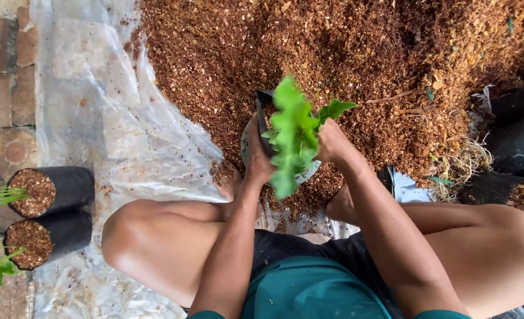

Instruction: A person is repotting a small seedling into a black plastic planting bag using a soil-like medium.

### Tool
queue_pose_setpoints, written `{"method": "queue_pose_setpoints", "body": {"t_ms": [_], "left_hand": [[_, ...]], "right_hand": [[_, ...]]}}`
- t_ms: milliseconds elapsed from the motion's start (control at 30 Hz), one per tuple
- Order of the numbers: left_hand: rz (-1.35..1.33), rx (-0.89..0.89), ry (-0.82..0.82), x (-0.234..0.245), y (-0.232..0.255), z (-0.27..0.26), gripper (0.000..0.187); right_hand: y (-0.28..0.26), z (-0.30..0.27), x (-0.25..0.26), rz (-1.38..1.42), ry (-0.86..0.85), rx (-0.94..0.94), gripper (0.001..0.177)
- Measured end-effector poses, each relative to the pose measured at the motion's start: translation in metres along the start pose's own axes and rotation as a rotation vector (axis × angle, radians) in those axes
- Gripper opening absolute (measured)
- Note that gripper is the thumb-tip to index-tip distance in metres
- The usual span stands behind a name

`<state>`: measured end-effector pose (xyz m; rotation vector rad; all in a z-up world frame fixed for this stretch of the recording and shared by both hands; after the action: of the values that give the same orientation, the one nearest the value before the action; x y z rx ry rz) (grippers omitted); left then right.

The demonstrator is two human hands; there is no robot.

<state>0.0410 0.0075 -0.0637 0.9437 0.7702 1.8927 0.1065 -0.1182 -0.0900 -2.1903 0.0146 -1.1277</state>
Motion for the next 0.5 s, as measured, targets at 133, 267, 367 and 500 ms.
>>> {"method": "queue_pose_setpoints", "body": {"t_ms": [133, 267, 367, 500], "left_hand": [[-0.124, 0.039, -0.124, -0.008, -0.007, -0.001, 0.132], [-0.351, 0.326, -0.221, -0.016, -0.006, 0.001, 0.147], [-0.604, 0.430, -0.204, -0.015, -0.021, -0.016, 0.123], [-0.579, 0.381, -0.177, -0.012, -0.016, -0.014, 0.137]], "right_hand": [[0.000, -0.015, 0.008, 0.067, -0.056, -0.134, 0.072], [-0.007, -0.022, 0.016, 0.127, -0.115, -0.245, 0.071], [-0.019, -0.032, 0.013, 0.172, -0.165, -0.333, 0.070], [-0.015, -0.040, 0.017, 0.223, -0.195, -0.424, 0.069]]}}
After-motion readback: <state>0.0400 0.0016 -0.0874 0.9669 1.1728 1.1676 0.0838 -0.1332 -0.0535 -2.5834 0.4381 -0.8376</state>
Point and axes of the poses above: each hand's wrist, its own z-axis towards the middle knuckle, its own x-axis out of the back of the hand, y = z × x, the point moved 10 cm from there along z, towards the middle knuckle, and after that the axes turned 9 degrees about -x, right-handed, at the moved point
